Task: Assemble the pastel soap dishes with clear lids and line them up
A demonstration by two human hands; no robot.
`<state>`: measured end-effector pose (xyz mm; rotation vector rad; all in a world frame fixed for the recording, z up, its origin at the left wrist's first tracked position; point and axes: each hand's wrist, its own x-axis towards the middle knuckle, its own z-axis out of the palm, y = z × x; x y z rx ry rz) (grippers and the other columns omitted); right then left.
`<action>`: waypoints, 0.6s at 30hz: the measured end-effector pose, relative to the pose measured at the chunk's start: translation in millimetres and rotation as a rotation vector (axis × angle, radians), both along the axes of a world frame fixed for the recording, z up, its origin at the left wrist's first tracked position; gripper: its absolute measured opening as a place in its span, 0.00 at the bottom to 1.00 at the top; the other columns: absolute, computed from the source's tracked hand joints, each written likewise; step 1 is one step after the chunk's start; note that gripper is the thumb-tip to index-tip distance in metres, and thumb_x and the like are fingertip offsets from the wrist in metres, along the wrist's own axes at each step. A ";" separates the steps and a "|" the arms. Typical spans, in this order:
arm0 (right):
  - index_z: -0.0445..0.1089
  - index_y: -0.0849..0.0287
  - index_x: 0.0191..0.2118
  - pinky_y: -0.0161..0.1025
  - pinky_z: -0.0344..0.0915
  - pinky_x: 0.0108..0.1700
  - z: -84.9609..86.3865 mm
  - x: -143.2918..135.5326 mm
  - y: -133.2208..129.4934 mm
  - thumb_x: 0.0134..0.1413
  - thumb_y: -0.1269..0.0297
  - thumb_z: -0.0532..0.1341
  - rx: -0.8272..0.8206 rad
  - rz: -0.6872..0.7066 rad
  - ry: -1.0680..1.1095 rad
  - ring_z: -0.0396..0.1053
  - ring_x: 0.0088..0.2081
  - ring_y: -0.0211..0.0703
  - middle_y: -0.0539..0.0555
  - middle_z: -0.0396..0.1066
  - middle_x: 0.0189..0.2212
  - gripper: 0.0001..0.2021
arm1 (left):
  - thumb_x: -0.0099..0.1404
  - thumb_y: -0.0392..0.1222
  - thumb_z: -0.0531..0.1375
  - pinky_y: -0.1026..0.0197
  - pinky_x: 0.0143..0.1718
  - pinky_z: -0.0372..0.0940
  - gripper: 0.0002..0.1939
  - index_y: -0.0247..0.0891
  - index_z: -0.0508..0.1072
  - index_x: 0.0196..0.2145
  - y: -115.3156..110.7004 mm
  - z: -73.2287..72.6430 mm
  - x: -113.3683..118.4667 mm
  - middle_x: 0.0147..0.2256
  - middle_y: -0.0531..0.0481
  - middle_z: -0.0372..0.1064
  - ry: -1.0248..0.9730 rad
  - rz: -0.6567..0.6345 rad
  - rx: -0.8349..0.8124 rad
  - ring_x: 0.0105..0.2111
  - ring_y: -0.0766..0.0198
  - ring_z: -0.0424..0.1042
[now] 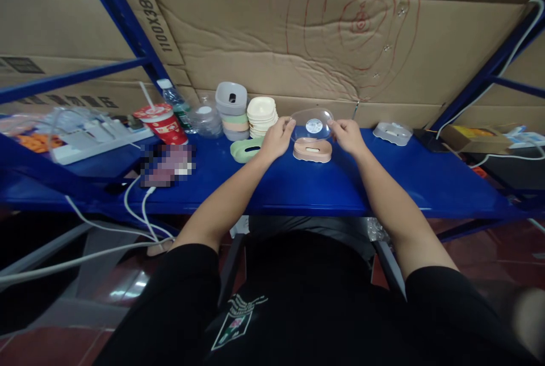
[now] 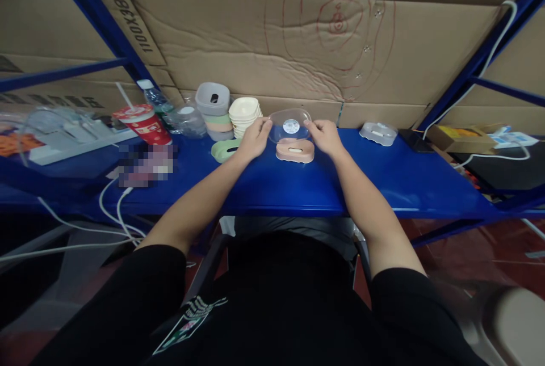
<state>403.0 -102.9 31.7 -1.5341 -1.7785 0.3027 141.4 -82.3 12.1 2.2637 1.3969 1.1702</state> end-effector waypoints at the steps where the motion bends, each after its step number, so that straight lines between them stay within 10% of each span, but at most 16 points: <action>1: 0.78 0.59 0.31 0.40 0.70 0.40 -0.3 2.7 2.8 0.73 0.36 0.52 -0.065 0.003 0.021 0.76 0.33 0.49 0.58 0.77 0.26 0.33 | 0.84 0.57 0.44 0.52 0.59 0.68 0.31 0.33 0.70 0.67 3.4 -3.4 2.7 0.57 0.36 0.78 -0.012 -0.011 -0.024 0.59 0.50 0.76; 7: 0.77 0.60 0.26 0.42 0.65 0.27 -7.5 14.0 15.1 0.72 0.45 0.53 -0.428 -0.020 0.006 0.68 0.20 0.44 0.59 0.76 0.21 0.30 | 0.79 0.59 0.54 0.47 0.58 0.70 0.37 0.27 0.68 0.71 19.9 -24.8 13.4 0.52 0.34 0.80 0.152 -0.077 -0.185 0.55 0.44 0.78; 18: 0.77 0.59 0.24 0.40 0.64 0.24 -13.5 13.8 16.1 0.75 0.50 0.50 -0.669 0.058 -0.164 0.69 0.18 0.41 0.61 0.80 0.23 0.31 | 0.82 0.59 0.45 0.52 0.73 0.57 0.39 0.26 0.62 0.76 29.4 -43.3 19.2 0.74 0.30 0.60 0.283 -0.076 -0.282 0.74 0.47 0.62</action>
